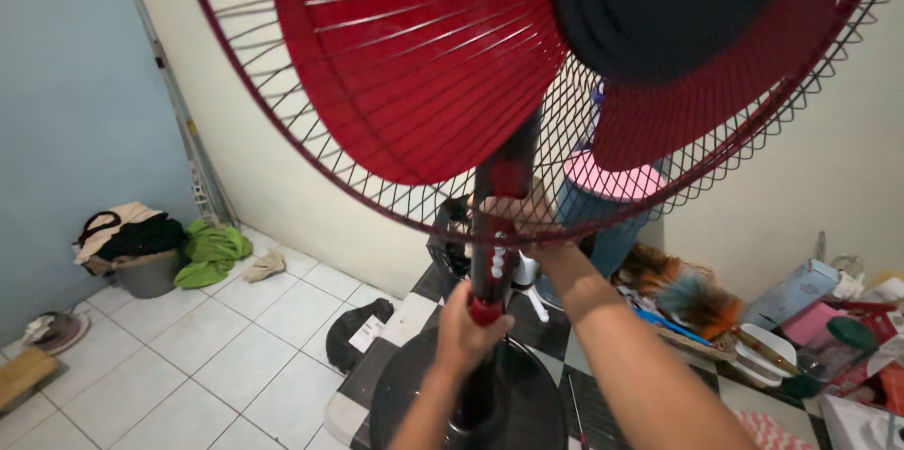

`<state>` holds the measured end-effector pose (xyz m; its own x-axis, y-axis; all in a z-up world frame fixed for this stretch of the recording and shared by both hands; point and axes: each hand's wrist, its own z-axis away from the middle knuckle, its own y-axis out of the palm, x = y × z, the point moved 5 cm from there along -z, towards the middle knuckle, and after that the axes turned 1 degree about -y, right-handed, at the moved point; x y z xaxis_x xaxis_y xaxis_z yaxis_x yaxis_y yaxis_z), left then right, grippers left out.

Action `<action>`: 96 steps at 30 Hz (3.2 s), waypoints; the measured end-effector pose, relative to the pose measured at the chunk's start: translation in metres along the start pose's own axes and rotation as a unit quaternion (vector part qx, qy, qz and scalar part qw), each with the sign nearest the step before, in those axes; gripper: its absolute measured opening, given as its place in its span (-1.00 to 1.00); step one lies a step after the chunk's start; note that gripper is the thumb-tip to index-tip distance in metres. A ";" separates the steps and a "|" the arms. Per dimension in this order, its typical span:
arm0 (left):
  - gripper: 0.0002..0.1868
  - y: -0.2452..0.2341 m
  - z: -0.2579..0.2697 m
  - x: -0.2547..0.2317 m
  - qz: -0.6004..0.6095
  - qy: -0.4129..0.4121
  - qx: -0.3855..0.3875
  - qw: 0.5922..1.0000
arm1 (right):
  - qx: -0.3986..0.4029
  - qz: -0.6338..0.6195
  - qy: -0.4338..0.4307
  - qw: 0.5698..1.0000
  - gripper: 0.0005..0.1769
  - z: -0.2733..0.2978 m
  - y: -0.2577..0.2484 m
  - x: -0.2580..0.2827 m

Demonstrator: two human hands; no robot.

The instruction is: The person assembles a standing fan by attaching the fan head to the pole and securing it with a screwdriver. They then insert a metal rod into the base and tighten a red collar to complete the assembly.

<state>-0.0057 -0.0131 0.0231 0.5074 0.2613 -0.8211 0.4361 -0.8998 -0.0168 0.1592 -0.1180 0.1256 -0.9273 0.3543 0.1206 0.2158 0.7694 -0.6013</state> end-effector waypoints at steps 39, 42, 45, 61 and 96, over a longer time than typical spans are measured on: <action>-0.72 0.025 -0.029 0.026 -0.076 -0.089 0.016 0.993 | 0.012 0.077 -0.030 0.996 -0.72 -0.008 0.021 -0.021; -0.63 0.014 -0.046 0.046 0.018 -0.173 0.295 0.939 | 0.013 0.083 -0.033 0.996 -0.71 -0.005 0.019 -0.022; -0.66 0.012 -0.033 0.036 0.077 -0.152 0.259 0.951 | 0.013 0.086 -0.038 0.995 -0.71 -0.003 0.019 -0.019; -0.52 -0.003 -0.002 0.023 0.009 -0.176 0.068 0.982 | 0.010 0.074 -0.029 0.997 -0.69 0.002 0.029 -0.028; -0.51 -0.003 -0.018 0.024 0.156 -0.232 0.249 0.927 | -0.011 0.070 -0.035 0.997 -0.62 0.001 0.029 -0.025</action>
<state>0.0189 0.0027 0.0136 0.1262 -0.1131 -0.9855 -0.1344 -0.9863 0.0960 0.1890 -0.1046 0.1044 -0.9063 0.4222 -0.0191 0.3510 0.7267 -0.5905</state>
